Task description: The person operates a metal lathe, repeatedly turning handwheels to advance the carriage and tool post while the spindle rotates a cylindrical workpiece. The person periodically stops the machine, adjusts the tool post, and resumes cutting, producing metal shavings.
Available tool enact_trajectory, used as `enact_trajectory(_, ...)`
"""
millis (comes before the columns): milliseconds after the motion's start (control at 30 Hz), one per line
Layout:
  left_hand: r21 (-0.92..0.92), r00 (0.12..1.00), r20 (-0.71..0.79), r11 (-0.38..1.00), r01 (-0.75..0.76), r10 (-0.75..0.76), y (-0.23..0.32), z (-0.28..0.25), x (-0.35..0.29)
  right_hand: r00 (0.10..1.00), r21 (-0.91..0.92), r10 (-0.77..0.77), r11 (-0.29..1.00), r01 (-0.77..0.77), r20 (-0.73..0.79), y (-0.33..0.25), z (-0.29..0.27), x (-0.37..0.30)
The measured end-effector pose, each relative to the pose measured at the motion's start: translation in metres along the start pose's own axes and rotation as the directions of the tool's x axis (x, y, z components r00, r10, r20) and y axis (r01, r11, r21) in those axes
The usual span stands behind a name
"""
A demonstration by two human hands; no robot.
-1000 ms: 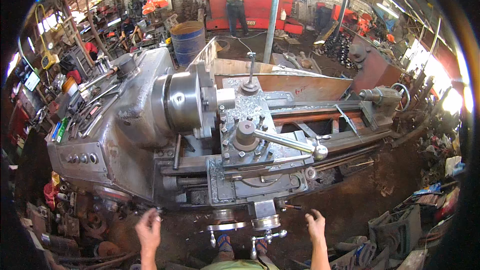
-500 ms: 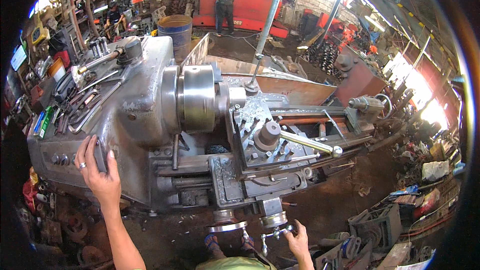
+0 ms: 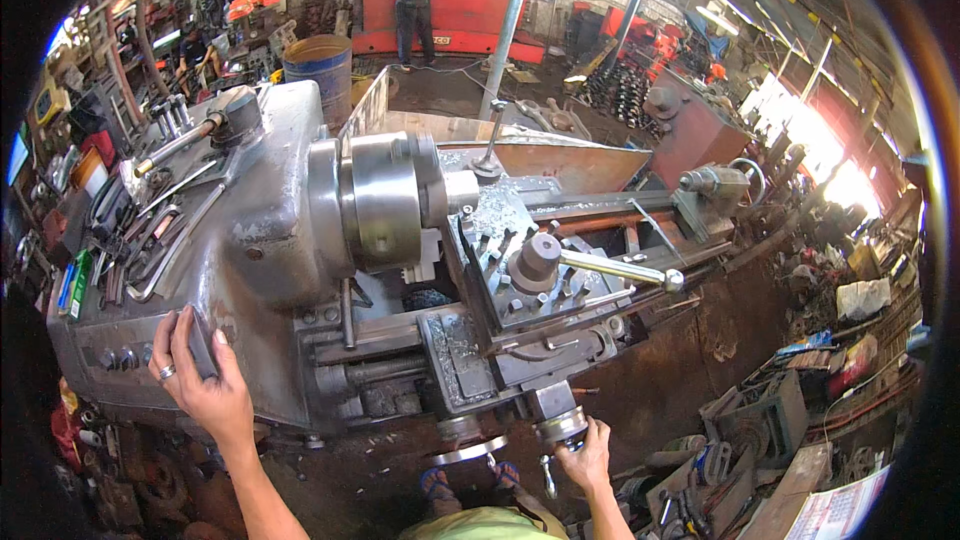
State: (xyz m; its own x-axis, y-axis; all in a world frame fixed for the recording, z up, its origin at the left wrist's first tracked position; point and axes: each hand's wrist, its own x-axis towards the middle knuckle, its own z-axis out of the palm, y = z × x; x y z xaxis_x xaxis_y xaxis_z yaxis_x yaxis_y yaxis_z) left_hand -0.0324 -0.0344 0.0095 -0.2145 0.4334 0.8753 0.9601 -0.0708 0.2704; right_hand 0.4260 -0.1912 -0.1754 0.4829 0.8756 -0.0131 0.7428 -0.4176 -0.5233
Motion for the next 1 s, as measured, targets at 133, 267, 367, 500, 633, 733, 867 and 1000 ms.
enact_trajectory(133,-0.038,1.0,-0.003,0.999,0.007,-0.008,-0.002,0.0,-0.001,0.999,0.011,0.043,0.999,-0.043,0.002,-0.001,0.004,0.003)
enact_trajectory(267,-0.023,1.0,0.0,1.0,0.004,-0.004,-0.002,0.0,-0.001,0.999,0.003,0.027,1.0,-0.027,-0.031,0.003,0.008,0.004)
enact_trajectory(367,-0.003,1.0,-0.001,1.0,-0.008,0.008,-0.002,0.0,-0.001,0.999,-0.005,0.0,1.0,-0.001,-0.045,0.006,0.011,0.005)
enact_trajectory(500,-0.023,1.0,0.001,1.0,-0.006,0.006,-0.003,0.0,-0.002,0.999,-0.002,0.018,1.0,-0.018,-0.048,0.006,0.011,0.006)
enact_trajectory(633,-0.021,1.0,-0.004,1.0,-0.013,0.013,-0.005,0.0,-0.002,0.997,0.018,0.071,0.997,-0.07,-0.036,0.002,0.008,0.006)
enact_trajectory(733,-0.03,1.0,-0.003,1.0,-0.004,0.004,-0.006,0.0,-0.003,0.996,0.029,0.091,0.996,-0.09,-0.025,-0.001,0.006,0.007)
enact_trajectory(867,-0.04,1.0,-0.013,0.999,-0.023,0.022,-0.008,0.001,-0.002,0.995,0.051,0.097,0.994,-0.097,-0.008,-0.001,0.005,0.008)
enact_trajectory(1000,-0.028,0.999,-0.021,0.999,-0.025,0.024,-0.009,0.002,-0.003,0.995,0.024,0.1,0.995,-0.1,-0.011,0.001,0.004,0.009)
